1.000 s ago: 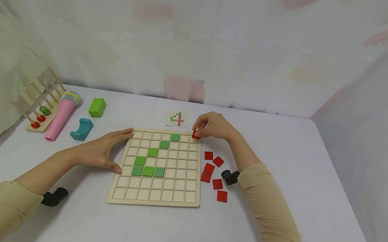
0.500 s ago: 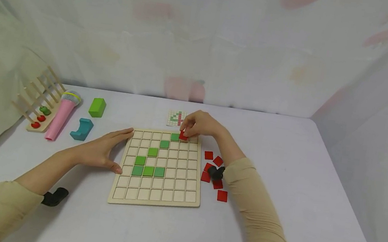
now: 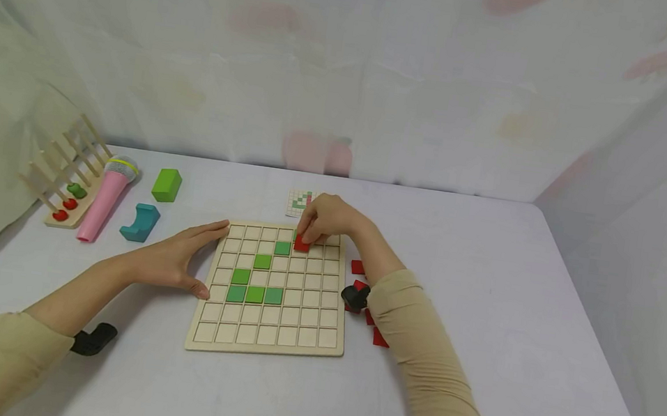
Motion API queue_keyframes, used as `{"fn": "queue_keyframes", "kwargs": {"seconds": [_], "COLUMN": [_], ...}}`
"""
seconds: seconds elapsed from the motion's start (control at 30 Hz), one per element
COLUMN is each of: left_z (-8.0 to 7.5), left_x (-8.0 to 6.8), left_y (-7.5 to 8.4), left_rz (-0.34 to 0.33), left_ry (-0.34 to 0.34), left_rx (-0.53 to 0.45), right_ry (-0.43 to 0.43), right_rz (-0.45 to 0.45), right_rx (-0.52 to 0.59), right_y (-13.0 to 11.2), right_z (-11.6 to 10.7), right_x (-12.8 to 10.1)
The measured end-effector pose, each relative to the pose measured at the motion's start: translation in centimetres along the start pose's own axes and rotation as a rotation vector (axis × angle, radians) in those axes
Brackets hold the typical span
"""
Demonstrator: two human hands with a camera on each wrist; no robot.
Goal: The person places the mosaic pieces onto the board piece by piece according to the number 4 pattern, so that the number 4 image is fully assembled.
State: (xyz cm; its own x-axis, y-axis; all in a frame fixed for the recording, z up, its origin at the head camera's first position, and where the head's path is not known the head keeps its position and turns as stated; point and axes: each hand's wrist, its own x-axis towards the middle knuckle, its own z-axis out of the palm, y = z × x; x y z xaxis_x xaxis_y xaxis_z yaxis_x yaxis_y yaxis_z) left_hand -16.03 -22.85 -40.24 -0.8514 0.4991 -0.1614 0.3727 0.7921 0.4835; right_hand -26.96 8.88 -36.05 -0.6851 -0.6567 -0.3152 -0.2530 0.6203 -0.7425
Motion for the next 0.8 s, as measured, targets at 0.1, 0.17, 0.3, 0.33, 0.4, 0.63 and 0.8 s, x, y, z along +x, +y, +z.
{"fn": "queue_keyframes", "kwargs": {"seconds": [0.1, 0.17, 0.3, 0.33, 0.4, 0.63, 0.8], "left_z": [-0.09, -0.11, -0.03, -0.01, -0.01, -0.01, 0.03], "left_x": [-0.12, -0.12, -0.07, -0.07, -0.1, -0.09, -0.02], "left_y": [0.15, 0.22, 0.21, 0.2, 0.18, 0.15, 0.04], "left_rz": [0.003, 0.001, -0.001, -0.001, -0.003, 0.0, 0.005], "left_ry": [0.005, 0.006, 0.004, 0.004, 0.003, 0.002, 0.001], "left_rx": [0.002, 0.003, 0.006, 0.006, 0.006, -0.002, 0.007], "right_ry": [-0.006, -0.009, -0.016, -0.017, -0.014, 0.002, -0.002], "right_rz": [0.004, 0.009, 0.012, 0.011, 0.008, -0.003, -0.012], "right_rx": [0.003, 0.001, -0.034, -0.044, -0.06, -0.069, -0.076], "right_y": [-0.18, -0.2, -0.03, -0.01, 0.03, -0.09, -0.09], "right_z": [0.16, 0.28, 0.45, 0.49, 0.6, 0.87, 0.94], "right_x": [0.1, 0.17, 0.32, 0.33, 0.33, 0.08, 0.03]}}
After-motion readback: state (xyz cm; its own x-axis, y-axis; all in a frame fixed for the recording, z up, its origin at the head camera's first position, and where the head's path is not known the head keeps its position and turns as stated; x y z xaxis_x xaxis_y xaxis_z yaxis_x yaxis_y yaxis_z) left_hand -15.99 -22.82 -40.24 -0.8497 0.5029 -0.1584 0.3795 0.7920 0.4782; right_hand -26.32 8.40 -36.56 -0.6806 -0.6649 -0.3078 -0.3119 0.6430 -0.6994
